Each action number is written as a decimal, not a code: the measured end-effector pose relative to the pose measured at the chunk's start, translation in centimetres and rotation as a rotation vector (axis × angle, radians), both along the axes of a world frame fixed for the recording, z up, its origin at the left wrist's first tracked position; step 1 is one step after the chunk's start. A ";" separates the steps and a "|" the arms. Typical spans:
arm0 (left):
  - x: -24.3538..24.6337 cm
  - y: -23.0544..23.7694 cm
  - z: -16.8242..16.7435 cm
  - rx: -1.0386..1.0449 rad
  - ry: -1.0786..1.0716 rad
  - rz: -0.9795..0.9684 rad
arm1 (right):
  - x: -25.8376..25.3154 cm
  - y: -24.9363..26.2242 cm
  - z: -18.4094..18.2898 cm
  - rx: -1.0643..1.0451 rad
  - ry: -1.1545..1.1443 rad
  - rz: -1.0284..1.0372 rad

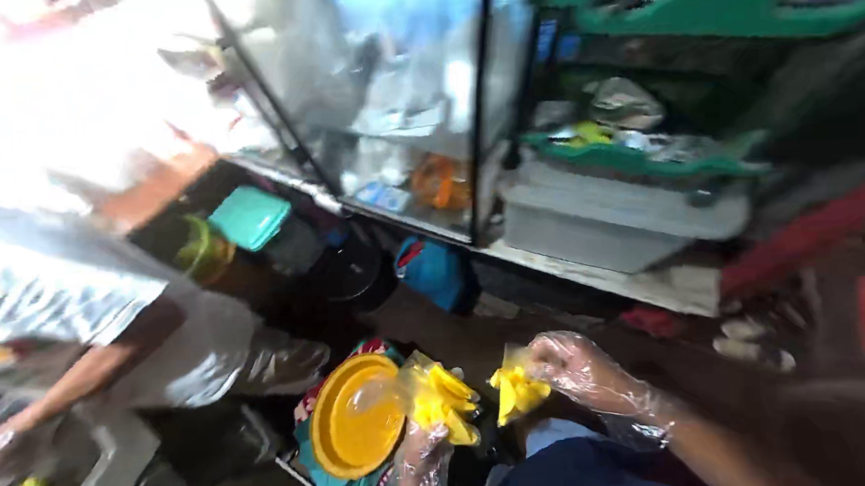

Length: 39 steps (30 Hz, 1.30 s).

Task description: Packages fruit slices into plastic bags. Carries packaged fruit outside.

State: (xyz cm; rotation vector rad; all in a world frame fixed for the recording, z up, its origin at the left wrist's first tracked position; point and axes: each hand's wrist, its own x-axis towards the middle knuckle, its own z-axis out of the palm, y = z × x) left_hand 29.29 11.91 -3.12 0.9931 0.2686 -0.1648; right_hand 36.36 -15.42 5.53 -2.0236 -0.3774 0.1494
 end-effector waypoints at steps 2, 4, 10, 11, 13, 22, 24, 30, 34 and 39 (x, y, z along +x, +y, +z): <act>1.2 -4.8 1.4 -0.068 0.020 -0.199 | -3.0 -5.2 0.7 -0.027 0.027 -0.134; 2.0 -9.7 2.5 -0.081 0.038 -0.391 | -6.0 -10.1 0.7 -0.025 0.047 -0.287; 1.8 -25.9 2.9 -0.058 0.113 -0.708 | -14.6 -24.4 -0.7 -0.014 -0.023 -0.747; 1.5 -29.1 3.0 -0.058 0.126 -0.738 | -16.2 -27.0 -0.9 -0.026 -0.035 -0.810; 0.9 -35.8 2.9 -0.049 0.124 -0.769 | -19.1 -32.5 -1.2 -0.054 -0.043 -0.908; 1.6 -58.9 4.6 0.024 0.157 -0.752 | -25.1 -49.4 -0.3 -0.303 0.131 -1.128; 2.9 -61.8 4.9 0.034 0.170 -0.717 | -24.6 -52.3 -0.8 -0.316 0.128 -1.144; 9.3 -71.9 2.8 0.076 0.081 -0.616 | -19.8 -60.6 -3.2 -0.271 0.075 -1.183; 18.6 -80.6 3.1 0.062 -0.144 -0.600 | -13.3 -66.4 -3.3 -0.202 -0.037 -1.180; 32.3 -90.3 6.9 -0.040 -0.382 -0.498 | -0.5 -77.3 0.7 -0.281 -0.137 -1.083</act>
